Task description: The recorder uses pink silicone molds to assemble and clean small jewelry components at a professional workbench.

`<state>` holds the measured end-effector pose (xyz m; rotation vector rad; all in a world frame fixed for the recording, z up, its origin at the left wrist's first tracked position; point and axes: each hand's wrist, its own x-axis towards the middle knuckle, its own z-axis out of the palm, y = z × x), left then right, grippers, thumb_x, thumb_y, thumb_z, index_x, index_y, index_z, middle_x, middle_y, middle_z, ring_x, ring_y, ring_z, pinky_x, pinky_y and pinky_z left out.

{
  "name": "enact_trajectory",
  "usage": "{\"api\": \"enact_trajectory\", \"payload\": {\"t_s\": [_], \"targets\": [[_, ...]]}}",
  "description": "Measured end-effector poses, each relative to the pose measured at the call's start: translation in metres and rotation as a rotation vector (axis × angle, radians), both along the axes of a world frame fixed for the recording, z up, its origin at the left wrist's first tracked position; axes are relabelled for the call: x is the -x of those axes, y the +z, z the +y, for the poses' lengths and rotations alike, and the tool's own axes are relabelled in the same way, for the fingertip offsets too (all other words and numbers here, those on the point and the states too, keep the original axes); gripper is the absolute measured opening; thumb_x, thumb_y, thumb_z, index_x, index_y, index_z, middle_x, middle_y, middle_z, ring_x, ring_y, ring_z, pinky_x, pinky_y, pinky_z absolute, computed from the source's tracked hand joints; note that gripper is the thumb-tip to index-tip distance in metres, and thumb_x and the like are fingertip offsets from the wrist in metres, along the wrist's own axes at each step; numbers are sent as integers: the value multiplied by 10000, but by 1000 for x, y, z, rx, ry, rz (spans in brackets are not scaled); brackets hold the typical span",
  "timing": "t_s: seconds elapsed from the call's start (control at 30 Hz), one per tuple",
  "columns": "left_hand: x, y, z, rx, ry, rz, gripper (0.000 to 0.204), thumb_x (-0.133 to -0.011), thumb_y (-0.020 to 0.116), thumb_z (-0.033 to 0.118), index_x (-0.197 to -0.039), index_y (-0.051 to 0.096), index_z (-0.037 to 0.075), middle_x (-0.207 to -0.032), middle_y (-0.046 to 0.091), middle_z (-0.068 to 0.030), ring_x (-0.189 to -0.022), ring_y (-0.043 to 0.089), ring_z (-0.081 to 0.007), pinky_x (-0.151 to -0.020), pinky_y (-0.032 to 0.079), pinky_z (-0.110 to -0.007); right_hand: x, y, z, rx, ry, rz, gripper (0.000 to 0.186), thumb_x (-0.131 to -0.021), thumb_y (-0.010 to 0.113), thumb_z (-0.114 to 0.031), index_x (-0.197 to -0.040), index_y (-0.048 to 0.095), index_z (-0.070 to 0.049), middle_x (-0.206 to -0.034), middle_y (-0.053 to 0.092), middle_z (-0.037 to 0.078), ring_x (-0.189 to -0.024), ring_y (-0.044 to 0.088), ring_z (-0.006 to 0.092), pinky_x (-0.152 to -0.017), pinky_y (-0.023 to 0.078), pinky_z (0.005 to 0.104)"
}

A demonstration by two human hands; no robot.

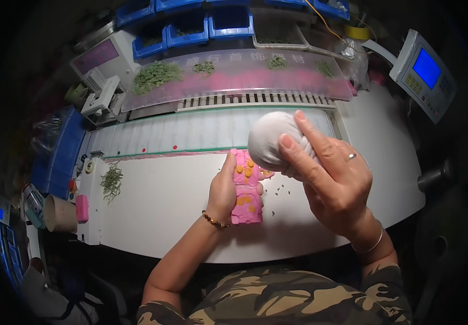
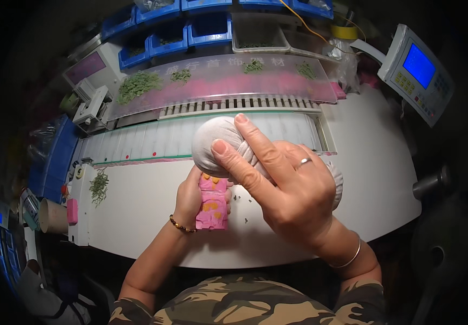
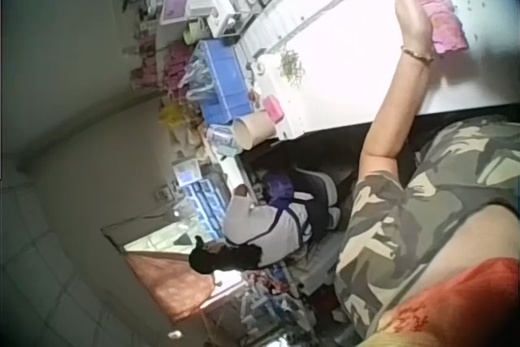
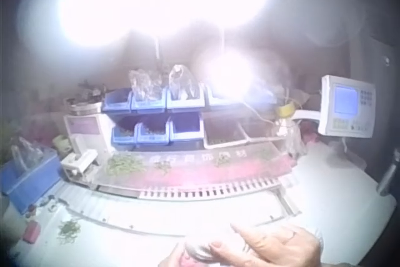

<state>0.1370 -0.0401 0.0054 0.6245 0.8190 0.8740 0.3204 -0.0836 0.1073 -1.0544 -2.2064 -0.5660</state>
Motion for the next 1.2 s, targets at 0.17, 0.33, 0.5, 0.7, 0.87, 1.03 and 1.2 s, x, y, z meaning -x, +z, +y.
{"api": "enact_trajectory", "payload": {"t_s": [0.17, 0.33, 0.5, 0.7, 0.87, 1.03, 1.2], "targets": [[1, 10, 10, -212, 57, 8, 615, -1038, 249, 441, -955, 640, -26, -876, 677, -125, -770, 667, -182, -692, 541, -300, 13, -45, -2, 102, 19, -175, 480, -770, 609, -121, -1242, 632, -210, -1275, 600, 127, -654, 564, 169, -659, 492, 287], [8, -6, -1, -191, 61, -34, 624, -1023, 252, 494, -1110, 571, -35, -868, 650, -157, -709, 654, -229, -660, 557, -369, 0, -20, 7, 171, 36, -114, 472, -759, 630, -130, -1225, 641, -209, -1236, 626, 99, -651, 588, 162, -640, 494, 278], [15, 3, 1, -314, 224, -105, 615, -1019, 283, 483, -985, 599, -45, -745, 617, -124, -620, 598, -185, -603, 512, -326, 2, 5, 4, -149, -29, 162, 473, -761, 619, -97, -1221, 658, -198, -1199, 652, 138, -675, 608, 181, -637, 519, 292], [13, 8, -8, -639, 391, -105, 581, -1037, 246, 440, -1073, 562, -46, -972, 633, -149, -910, 636, -240, -835, 518, -370, 9, -20, -20, 326, 104, -61, 489, -763, 633, -119, -1248, 624, -180, -1240, 622, 133, -659, 605, 177, -628, 502, 277], [5, 12, -7, -744, 577, 52, 670, -1013, 272, 518, -1132, 539, -85, -864, 617, -176, -725, 615, -209, -675, 528, -325, 10, -1, -17, 75, 42, 149, 392, -751, 655, -123, -1141, 700, -129, -1208, 636, 157, -668, 607, 175, -650, 506, 287], [14, -6, 2, -620, 384, -113, 659, -991, 284, 567, -1025, 555, -32, -867, 595, -133, -715, 590, -208, -671, 517, -347, 6, -39, -22, 344, 104, -85, 553, -716, 625, -72, -1262, 606, -161, -1254, 605, 147, -669, 603, 172, -660, 501, 295], [27, 6, 12, -489, 474, -88, 638, -992, 254, 574, -981, 546, 7, -753, 575, -122, -610, 583, -214, -516, 508, -320, -14, -19, -7, 208, -96, 10, 496, -743, 628, -78, -1234, 632, -149, -1252, 615, 109, -732, 616, 193, -668, 498, 306]]}}
